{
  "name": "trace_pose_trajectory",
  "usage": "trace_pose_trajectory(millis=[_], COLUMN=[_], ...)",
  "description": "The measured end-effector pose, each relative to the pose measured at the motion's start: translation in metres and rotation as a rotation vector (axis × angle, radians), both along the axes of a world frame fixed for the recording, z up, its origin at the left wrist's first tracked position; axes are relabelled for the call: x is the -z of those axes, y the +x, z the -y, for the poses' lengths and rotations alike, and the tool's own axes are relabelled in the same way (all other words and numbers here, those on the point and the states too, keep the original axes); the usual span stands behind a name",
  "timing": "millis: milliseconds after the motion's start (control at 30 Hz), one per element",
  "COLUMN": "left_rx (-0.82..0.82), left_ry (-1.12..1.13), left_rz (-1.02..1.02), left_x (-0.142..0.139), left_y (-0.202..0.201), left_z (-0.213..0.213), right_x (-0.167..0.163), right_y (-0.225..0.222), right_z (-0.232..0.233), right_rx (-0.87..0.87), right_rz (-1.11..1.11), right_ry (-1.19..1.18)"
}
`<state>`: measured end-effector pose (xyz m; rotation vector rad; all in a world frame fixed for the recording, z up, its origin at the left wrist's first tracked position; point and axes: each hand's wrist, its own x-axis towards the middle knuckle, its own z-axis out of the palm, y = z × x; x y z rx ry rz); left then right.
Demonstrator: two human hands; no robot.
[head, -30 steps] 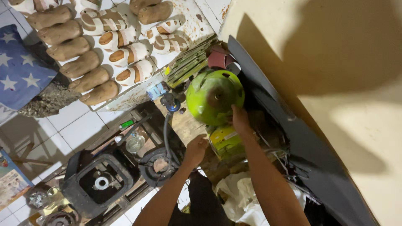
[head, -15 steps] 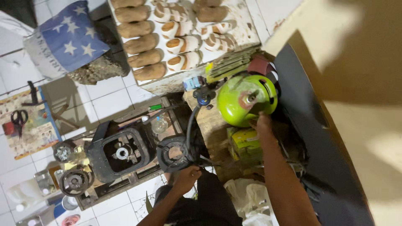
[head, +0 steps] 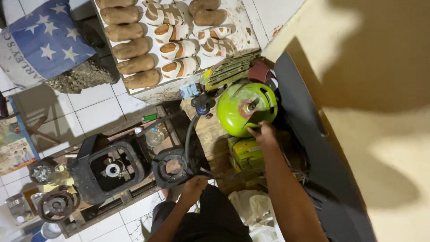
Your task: The person removes a gas cylinder from a storage area, carries it to a workbench, and uses a screwdriver to adjust a valve or fitting on the cylinder. The person then returns the cylinder to the storage area.
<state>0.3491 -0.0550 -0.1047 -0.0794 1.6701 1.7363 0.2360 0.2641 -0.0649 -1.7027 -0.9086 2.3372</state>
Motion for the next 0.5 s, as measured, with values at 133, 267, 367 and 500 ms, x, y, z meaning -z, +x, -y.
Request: trace_pose_trajectory(millis=[133,267,367,500], left_rx=[0.037,0.048,0.071,0.053], left_ry=[-0.211,-0.36,-0.269,-0.363], left_rz=[-0.077,0.167,-0.07,-0.022], left_x=[-0.001,-0.004,-0.003,0.002], left_y=[-0.006,-0.016,-0.021,-0.018], left_z=[-0.005,-0.001,0.013,0.036], right_x=[0.002,-0.013,-0.023,-0.011], right_y=[0.006,0.022,0.026,0.002], right_z=[0.004,-0.007,-0.015,-0.013], right_rx=[-0.14,-0.575,-0.531,-0.875], right_rz=[-0.013,0.376,0.067,-0.019], right_ry=[0.122,0.998,1.488,1.601])
